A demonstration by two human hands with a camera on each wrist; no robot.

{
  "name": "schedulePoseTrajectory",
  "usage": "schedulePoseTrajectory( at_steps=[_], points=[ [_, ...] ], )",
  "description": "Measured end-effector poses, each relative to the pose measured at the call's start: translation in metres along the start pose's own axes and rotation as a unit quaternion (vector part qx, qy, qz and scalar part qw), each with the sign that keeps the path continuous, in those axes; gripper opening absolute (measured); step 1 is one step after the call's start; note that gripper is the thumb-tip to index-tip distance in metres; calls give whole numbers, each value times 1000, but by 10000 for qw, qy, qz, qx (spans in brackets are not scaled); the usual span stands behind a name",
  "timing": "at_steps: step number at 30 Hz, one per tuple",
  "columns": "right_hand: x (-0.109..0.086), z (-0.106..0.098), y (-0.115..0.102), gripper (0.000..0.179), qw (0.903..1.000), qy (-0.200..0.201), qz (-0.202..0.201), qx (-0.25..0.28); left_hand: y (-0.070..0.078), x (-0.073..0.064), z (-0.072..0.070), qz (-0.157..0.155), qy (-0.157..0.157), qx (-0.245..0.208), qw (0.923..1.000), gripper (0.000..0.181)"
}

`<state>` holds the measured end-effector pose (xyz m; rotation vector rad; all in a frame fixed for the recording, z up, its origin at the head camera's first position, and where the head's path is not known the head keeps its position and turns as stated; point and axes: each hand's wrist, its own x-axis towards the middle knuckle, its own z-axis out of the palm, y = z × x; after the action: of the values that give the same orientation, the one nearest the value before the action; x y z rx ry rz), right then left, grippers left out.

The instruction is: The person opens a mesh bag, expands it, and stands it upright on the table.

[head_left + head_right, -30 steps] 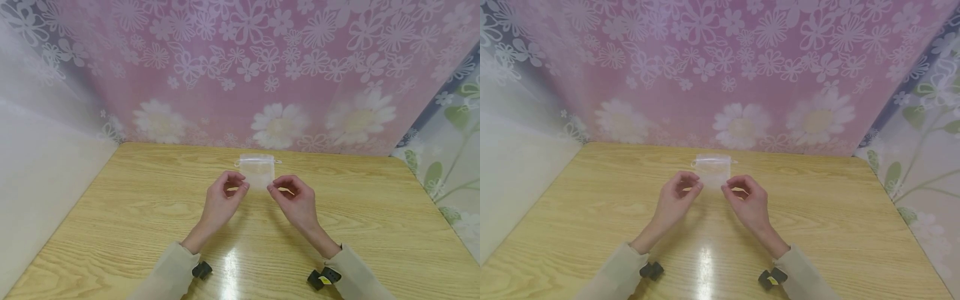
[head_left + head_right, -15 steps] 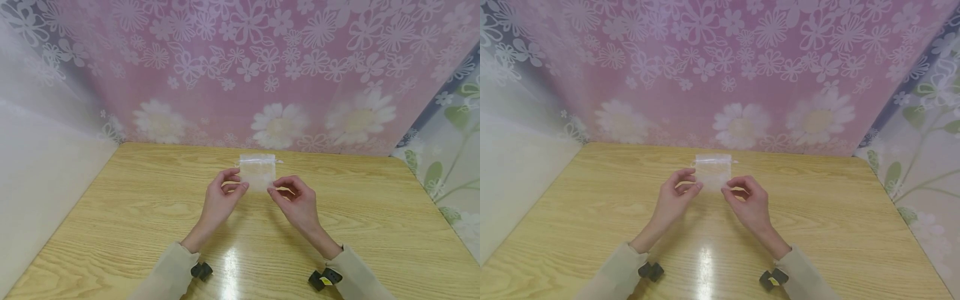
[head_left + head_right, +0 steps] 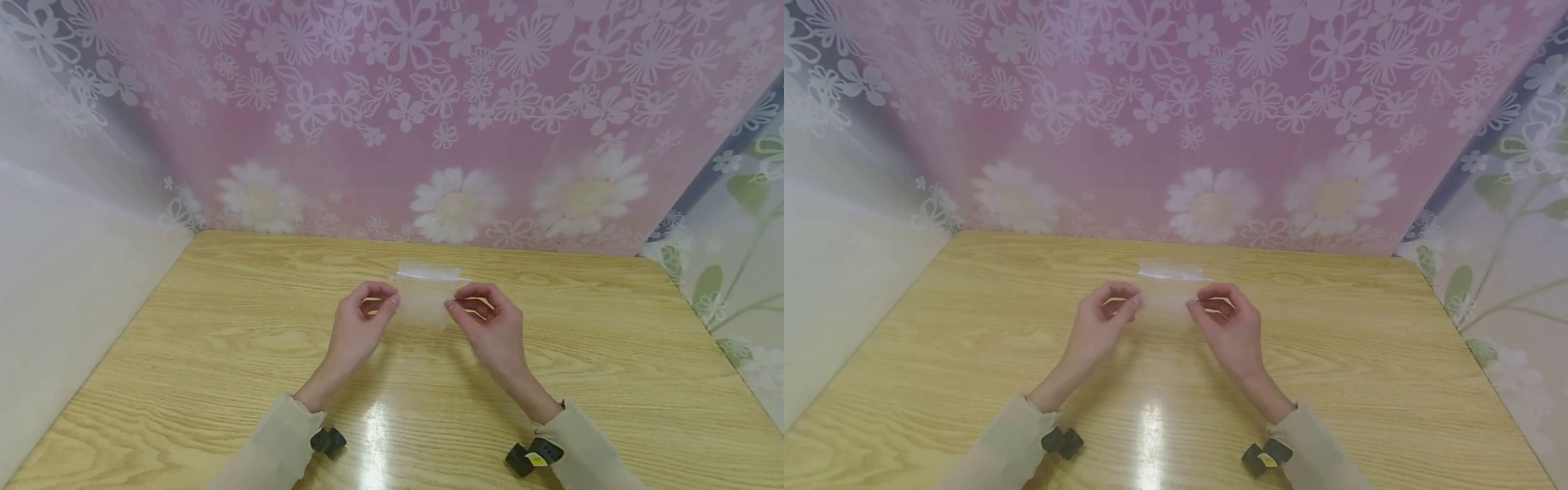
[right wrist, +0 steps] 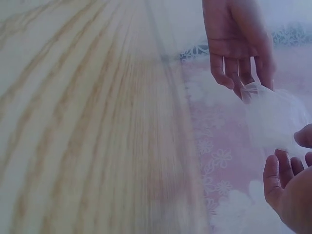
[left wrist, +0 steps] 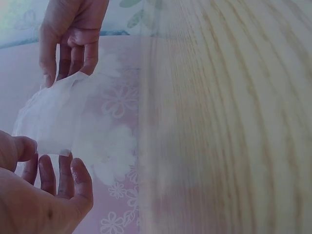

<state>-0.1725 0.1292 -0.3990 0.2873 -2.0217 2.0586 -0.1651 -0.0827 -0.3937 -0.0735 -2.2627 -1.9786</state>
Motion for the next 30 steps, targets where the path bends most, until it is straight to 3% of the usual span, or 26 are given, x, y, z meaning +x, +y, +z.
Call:
schedulePoseTrajectory(
  at_steps=[6,11,20,26,30],
  points=[
    [2,-5,-3,26,9961,3,698,533,-3,-1,-3,-32,-254,94,9996,10],
    [3,-9,-5,29,9911,-192,1165,613,-7,-2,-7,45,-428,273,9987,10],
    [1,-17,0,9,9953,-484,833,-41,-10,-3,-14,112,-723,472,9962,11],
    [0,-20,3,19,9915,-748,639,-854,-10,-4,-14,100,-870,656,9940,10],
    [-1,-20,4,19,9882,-838,596,-1131,-12,-4,-13,37,-920,863,9920,8]
  ],
)
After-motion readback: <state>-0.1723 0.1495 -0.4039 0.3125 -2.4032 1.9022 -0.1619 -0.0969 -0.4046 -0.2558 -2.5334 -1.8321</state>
